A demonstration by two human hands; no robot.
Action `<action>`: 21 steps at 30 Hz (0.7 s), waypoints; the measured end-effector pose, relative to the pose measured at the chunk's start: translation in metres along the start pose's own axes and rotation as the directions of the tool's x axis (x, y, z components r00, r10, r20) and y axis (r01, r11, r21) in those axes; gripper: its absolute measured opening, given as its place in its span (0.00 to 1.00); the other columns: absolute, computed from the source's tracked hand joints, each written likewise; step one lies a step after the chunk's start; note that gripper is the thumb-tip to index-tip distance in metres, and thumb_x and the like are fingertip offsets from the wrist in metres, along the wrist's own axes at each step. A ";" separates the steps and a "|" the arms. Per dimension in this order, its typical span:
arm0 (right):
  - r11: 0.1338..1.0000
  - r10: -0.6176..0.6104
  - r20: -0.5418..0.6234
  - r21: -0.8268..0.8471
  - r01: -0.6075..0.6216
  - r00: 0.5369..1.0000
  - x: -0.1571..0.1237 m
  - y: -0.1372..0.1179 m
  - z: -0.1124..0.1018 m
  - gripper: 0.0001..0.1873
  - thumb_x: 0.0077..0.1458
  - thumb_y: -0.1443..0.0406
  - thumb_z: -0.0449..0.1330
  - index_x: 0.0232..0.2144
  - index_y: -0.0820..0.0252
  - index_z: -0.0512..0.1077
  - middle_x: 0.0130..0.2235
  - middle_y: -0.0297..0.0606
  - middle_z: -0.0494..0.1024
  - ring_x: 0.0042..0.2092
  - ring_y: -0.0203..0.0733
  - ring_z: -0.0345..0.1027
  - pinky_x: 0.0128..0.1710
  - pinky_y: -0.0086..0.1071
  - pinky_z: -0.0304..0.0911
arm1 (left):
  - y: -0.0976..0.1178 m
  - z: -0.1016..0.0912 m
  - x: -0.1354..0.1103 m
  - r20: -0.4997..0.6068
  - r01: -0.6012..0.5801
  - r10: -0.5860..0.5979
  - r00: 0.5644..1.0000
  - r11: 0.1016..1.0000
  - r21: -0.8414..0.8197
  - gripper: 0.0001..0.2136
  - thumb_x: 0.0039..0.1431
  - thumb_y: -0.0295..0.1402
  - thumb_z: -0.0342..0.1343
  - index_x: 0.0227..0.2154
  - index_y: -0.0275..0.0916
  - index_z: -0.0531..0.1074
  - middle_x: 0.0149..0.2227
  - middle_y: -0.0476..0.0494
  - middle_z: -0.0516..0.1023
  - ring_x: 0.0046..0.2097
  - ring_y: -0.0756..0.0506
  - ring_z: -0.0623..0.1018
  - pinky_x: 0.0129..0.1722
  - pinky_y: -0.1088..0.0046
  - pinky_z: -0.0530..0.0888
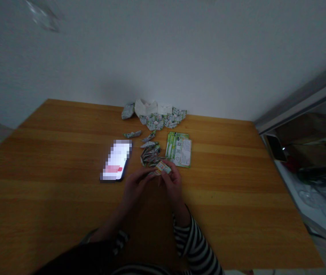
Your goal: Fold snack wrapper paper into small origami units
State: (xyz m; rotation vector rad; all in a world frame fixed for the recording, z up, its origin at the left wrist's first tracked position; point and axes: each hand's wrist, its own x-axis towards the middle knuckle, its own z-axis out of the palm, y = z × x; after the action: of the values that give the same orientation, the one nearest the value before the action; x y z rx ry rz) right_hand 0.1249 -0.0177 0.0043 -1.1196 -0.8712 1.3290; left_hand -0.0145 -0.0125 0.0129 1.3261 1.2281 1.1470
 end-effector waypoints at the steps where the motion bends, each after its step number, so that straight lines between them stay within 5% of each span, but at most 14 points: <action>1: 1.000 -0.003 0.033 0.001 0.003 0.999 0.000 -0.001 -0.001 0.19 0.54 0.58 0.60 0.48 0.56 0.69 0.24 0.29 0.71 0.21 0.34 0.60 0.21 0.27 0.57 | 0.000 -0.003 0.001 -0.014 0.016 -0.016 1.000 1.000 -0.007 0.09 0.56 0.35 0.59 0.38 0.41 0.79 0.40 0.42 0.81 0.42 0.43 0.78 0.44 0.66 0.74; 9: 0.979 -0.122 0.126 -0.149 0.140 0.985 0.003 -0.005 -0.008 0.11 0.54 0.58 0.61 0.35 0.55 0.78 0.37 0.37 0.79 0.39 0.43 0.73 0.40 0.35 0.67 | 0.007 -0.016 0.008 -0.032 0.203 -0.215 0.976 0.954 -0.219 0.13 0.50 0.37 0.64 0.37 0.37 0.79 0.34 0.43 0.82 0.35 0.46 0.79 0.37 0.70 0.75; 14: 0.968 -0.112 0.377 -0.168 0.187 0.919 -0.003 -0.005 -0.006 0.13 0.53 0.60 0.63 0.41 0.54 0.78 0.37 0.38 0.80 0.39 0.44 0.74 0.43 0.38 0.67 | 0.001 -0.013 0.009 -0.075 0.209 -0.260 0.963 0.891 -0.403 0.20 0.53 0.39 0.62 0.47 0.38 0.69 0.33 0.45 0.80 0.35 0.47 0.79 0.36 0.72 0.75; 18: 0.969 -0.062 0.469 -0.182 0.165 0.881 -0.003 -0.011 -0.008 0.34 0.49 0.62 0.66 0.58 0.52 0.64 0.39 0.37 0.79 0.36 0.41 0.74 0.39 0.36 0.69 | 0.001 -0.015 0.010 0.040 0.339 -0.357 0.933 0.837 -0.430 0.25 0.50 0.41 0.64 0.49 0.40 0.62 0.24 0.53 0.76 0.24 0.50 0.76 0.25 0.77 0.70; 21: 0.957 -0.019 0.484 -0.246 0.157 0.875 0.002 -0.011 -0.012 0.23 0.48 0.61 0.66 0.49 0.55 0.73 0.39 0.38 0.80 0.36 0.41 0.74 0.37 0.35 0.70 | 0.001 -0.016 0.009 0.208 0.441 -0.389 0.897 0.806 -0.394 0.29 0.47 0.42 0.66 0.49 0.41 0.61 0.22 0.55 0.74 0.22 0.51 0.74 0.22 0.79 0.67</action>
State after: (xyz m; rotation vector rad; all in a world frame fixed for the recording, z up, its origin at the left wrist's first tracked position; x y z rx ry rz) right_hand 0.1397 -0.0165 0.0118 -0.9546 -1.4973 1.4620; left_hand -0.0298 -0.0030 0.0161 0.7255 1.0308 0.9336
